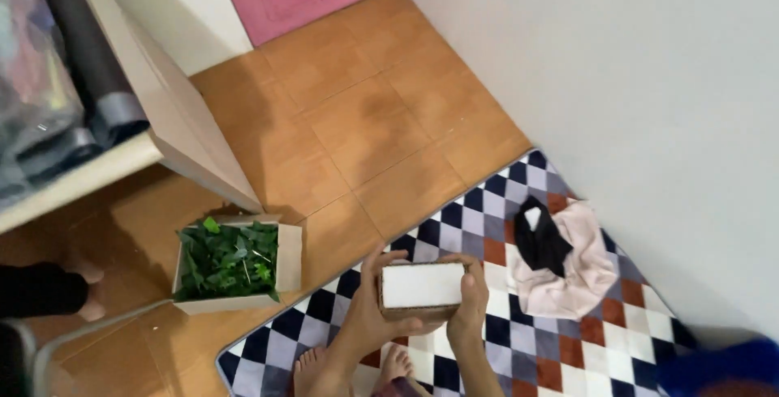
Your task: The person opens a cardboard box containing artificial green leaves, selects a few, and places them on a table with other craft supplies. They then pick up a small bunch of artificial flowers, walk to a basket of plush toys, select a pink plush toy, and return to the table to place the toy and flowers together. Finally, they pick up a roll of pink ribbon.
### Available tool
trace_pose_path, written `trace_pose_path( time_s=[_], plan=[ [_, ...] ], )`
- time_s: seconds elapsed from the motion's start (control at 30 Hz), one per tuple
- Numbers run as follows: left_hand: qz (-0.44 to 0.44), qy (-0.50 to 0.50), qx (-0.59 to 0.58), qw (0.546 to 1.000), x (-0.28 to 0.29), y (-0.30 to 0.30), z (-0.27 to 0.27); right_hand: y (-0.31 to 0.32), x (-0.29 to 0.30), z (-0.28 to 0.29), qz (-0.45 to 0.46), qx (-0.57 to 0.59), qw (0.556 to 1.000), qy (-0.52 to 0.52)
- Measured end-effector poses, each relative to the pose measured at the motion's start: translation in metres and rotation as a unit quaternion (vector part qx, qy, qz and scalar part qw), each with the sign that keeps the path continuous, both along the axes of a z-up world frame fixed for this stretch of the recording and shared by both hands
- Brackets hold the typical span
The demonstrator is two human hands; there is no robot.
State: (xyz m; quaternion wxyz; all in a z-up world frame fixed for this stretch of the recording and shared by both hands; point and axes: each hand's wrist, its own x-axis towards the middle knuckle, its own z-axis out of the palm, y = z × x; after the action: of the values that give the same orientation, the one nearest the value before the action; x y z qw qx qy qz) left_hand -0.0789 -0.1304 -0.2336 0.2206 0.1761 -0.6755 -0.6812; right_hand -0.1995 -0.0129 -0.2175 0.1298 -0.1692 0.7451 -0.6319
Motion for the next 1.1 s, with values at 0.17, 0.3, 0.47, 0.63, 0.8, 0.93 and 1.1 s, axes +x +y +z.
trace_pose_path(
  time_s=[0.17, 0.3, 0.47, 0.63, 0.8, 0.93, 1.1],
  plan=[
    [0.11, -0.089, 0.134, 0.981, 0.011, -0.059, -0.222, -0.064, -0.035, -0.212, 0.186, -0.048, 0.978, -0.085],
    [0.343, 0.01, 0.182, 0.921, 0.131, -0.083, -0.535, -0.109, -0.047, -0.371, 0.261, -0.025, 0.961, -0.085],
    [0.51, 0.13, 0.163, 0.835, 0.224, -0.163, -0.518, -0.225, 0.043, -0.492, 0.545, 0.017, 0.819, 0.176],
    [0.524, 0.045, -0.073, 0.848, 0.282, -0.176, -0.446, -0.288, 0.125, -0.55, 0.678, 0.171, 0.649, 0.299],
    [0.559, -0.09, -0.039, 0.823, 0.307, -0.165, -0.397, -0.29, 0.105, -0.585, 0.617, 0.109, 0.672, 0.395],
    [0.538, 0.001, 0.006, 0.843, 0.332, -0.168, -0.462, -0.268, 0.041, -0.558, 0.628, 0.169, 0.639, 0.41],
    [0.544, -0.051, 0.142, 0.825, 0.29, -0.152, -0.433, -0.194, -0.019, -0.496, 0.567, 0.24, 0.631, 0.473]
  ],
)
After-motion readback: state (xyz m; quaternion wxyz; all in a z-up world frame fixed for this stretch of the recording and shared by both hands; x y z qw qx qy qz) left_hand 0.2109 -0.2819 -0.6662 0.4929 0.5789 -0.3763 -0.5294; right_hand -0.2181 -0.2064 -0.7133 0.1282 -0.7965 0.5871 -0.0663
